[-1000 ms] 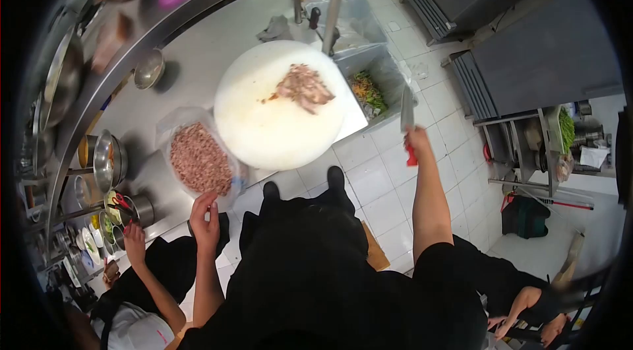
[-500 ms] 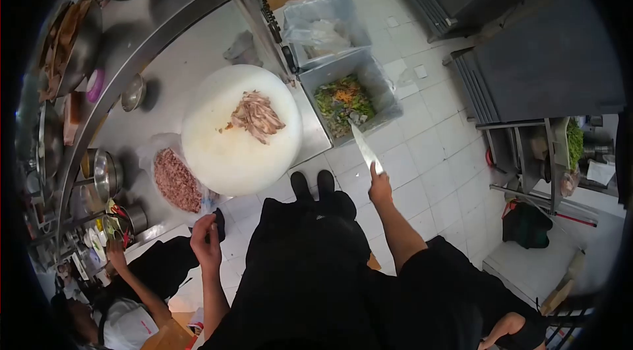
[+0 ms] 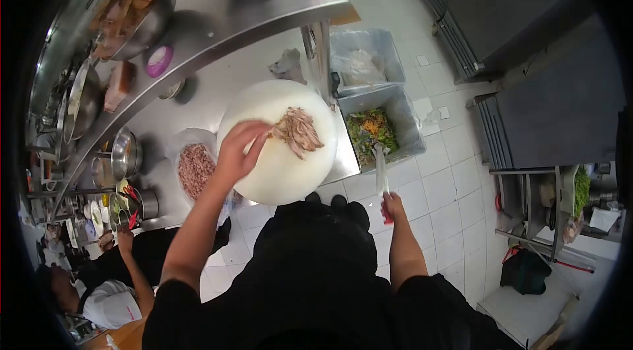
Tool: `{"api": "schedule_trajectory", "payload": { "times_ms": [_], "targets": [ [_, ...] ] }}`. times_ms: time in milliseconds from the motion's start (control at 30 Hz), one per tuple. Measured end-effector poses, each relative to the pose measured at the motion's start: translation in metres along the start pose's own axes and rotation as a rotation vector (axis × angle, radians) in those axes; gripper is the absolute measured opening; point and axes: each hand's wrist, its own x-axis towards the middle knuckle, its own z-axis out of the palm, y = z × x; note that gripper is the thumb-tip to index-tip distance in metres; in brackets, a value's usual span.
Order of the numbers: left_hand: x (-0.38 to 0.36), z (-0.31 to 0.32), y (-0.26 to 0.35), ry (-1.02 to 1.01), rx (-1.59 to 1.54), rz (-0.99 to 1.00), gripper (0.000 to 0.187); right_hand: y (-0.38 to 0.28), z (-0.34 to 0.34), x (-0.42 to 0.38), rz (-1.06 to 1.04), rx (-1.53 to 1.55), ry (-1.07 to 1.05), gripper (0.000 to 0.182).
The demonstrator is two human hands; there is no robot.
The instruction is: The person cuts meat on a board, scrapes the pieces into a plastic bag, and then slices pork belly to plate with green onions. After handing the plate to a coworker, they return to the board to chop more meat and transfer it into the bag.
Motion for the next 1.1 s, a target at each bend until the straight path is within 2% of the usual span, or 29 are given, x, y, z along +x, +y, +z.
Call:
{"api": "schedule_trajectory", "payload": {
  "times_ms": [67, 133, 200, 267, 300, 400, 500, 567, 633, 700, 767, 833, 900, 967, 1033, 1100],
  "targets": [
    [0.052, 0.015, -0.045, 0.022, -0.014, 0.07, 0.022, 0.035, -0.021, -0.021, 0.049, 0.019, 0.005, 0.034],
    [0.113, 0.036, -0.084, 0.009, -0.092, -0.138, 0.02, 0.054, -0.044, -0.061, 0.029, 0.013, 0.027, 0.036],
    [0.166, 0.069, -0.162, -0.093, 0.082, -0.084, 0.031, 0.056, -0.061, -0.1, 0.004, 0.001, 0.149, 0.037],
    [0.205, 0.112, -0.214, -0.289, 0.355, -0.166, 0.043, 0.04, -0.074, -0.142, -0.101, -0.024, 0.233, 0.035],
    [0.217, 0.13, -0.225, -0.384, 0.493, -0.198, 0.049, 0.032, -0.081, -0.157, -0.163, 0.002, 0.251, 0.036],
    [0.22, 0.162, -0.213, -0.46, 0.558, -0.364, 0.069, -0.032, -0.086, -0.21, -0.195, 0.006, 0.269, 0.036],
    [0.233, 0.221, -0.289, -0.314, 0.577, -0.505, 0.071, -0.079, -0.094, -0.22, -0.246, 0.005, 0.208, 0.035],
    [0.229, 0.166, -0.248, -0.38, 0.388, -0.383, 0.066, -0.118, -0.1, -0.222, -0.324, -0.012, 0.131, 0.023],
    [0.212, 0.15, -0.264, -0.052, 0.242, -0.392, 0.057, -0.153, -0.107, -0.217, -0.408, 0.026, 0.006, 0.022],
    [0.176, 0.109, -0.197, 0.158, -0.017, -0.34, 0.051, -0.194, -0.115, -0.215, -0.414, 0.133, -0.135, 0.032],
    [0.12, 0.099, -0.147, 0.351, -0.174, -0.403, 0.047, -0.234, -0.12, -0.217, -0.356, 0.269, -0.272, 0.042],
    [0.073, 0.099, -0.043, 0.28, -0.099, -0.383, 0.046, -0.257, -0.129, -0.206, -0.322, 0.268, -0.387, 0.042],
    [0.054, 0.143, 0.06, 0.293, -0.413, -0.393, 0.044, -0.281, -0.135, -0.194, -0.323, 0.22, -0.484, 0.041],
    [0.051, 0.183, 0.13, 0.155, -0.391, -0.426, 0.043, -0.294, -0.129, -0.192, -0.338, 0.157, -0.562, 0.039],
    [0.067, 0.227, 0.167, 0.135, -0.326, -0.169, 0.048, -0.307, -0.123, -0.202, -0.352, 0.196, -0.613, 0.034],
    [0.101, 0.253, 0.212, 0.127, -0.277, -0.016, 0.039, -0.32, -0.125, -0.218, -0.357, 0.218, -0.676, 0.036]
  ]
}}
